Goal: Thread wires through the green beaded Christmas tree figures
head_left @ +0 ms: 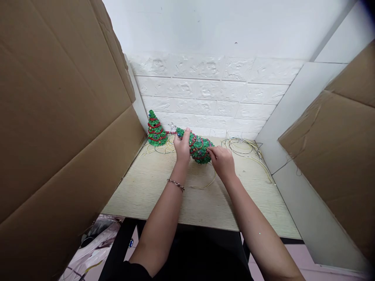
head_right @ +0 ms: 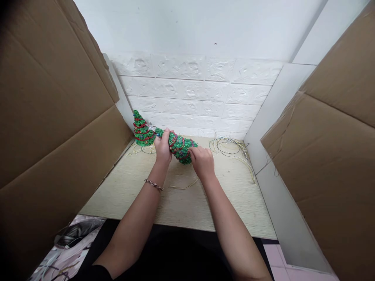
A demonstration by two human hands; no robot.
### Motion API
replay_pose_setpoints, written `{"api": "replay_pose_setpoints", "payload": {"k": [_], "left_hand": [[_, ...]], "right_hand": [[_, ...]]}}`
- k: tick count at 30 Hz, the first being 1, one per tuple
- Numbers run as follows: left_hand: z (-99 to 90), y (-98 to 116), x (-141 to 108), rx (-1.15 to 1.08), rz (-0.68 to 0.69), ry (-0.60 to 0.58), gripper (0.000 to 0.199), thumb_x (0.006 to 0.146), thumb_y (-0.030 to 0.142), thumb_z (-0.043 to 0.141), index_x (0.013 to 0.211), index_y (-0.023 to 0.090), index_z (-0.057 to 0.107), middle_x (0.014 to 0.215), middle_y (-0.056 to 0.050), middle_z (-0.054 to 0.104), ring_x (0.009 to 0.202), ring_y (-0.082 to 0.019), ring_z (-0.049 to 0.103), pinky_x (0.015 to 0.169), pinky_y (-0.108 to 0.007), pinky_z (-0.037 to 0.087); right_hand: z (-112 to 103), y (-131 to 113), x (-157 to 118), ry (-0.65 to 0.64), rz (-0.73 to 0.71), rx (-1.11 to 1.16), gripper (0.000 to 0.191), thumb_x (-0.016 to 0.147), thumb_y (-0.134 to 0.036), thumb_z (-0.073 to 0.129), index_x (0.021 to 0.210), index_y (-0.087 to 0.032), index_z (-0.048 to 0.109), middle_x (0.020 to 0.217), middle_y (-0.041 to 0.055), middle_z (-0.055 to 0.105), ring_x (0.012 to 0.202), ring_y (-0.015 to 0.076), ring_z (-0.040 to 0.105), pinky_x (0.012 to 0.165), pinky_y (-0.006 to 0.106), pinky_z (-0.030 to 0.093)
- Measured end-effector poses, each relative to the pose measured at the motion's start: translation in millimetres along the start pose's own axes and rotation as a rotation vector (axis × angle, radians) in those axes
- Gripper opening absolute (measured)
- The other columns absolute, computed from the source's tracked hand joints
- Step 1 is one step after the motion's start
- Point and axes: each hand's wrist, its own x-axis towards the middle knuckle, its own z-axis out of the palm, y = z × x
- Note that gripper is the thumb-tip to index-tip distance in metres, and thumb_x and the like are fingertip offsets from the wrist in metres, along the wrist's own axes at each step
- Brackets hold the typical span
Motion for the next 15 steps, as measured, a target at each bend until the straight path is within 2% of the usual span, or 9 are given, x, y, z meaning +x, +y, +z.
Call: {"api": "replay_pose_setpoints", "payload": {"k": [8,12,15], "left_hand": [[-7.3,3,9,-0.104,0.025,0.125,0.030,0.063,0.043,0.066,0.066,0.016,0.053,0.066,0.000,0.054,0.055,-0.009,0.051,0.058,-0.026,0.041],[-11.5,5,14,-0.169,-0.031,0.218,0.032,0.060,0.043,0.068,0.064,0.016,0.050,0.064,0.001,0.051,0.053,-0.009,0.051,0.058,-0.027,0.042],[-12.8,3,15,-0.152,-0.033,0.214,0.033,0.061,0.043,0.068,0.064,0.016,0.050,0.065,0.001,0.051,0.054,-0.009,0.050,0.057,-0.027,0.042]], "right_hand": [[-4,-1,1,-0.004,0.078,0.052,0.023,0.087,-0.033,0.047,0.099,-0.017,0.059,0.077,0.0033,0.062,0.072,0.0152,0.055,0.069,0.028,0.034],[-5,0,2,-0.002,0.136,0.190,0.022,0.090,-0.031,0.040,0.092,-0.019,0.058,0.080,0.0025,0.064,0.070,0.0135,0.056,0.065,0.026,0.036],[-5,0,2,0.025,0.155,0.243,0.023,0.090,-0.030,0.038,0.087,-0.019,0.058,0.081,0.0024,0.064,0.072,0.0130,0.057,0.064,0.025,0.038]]}}
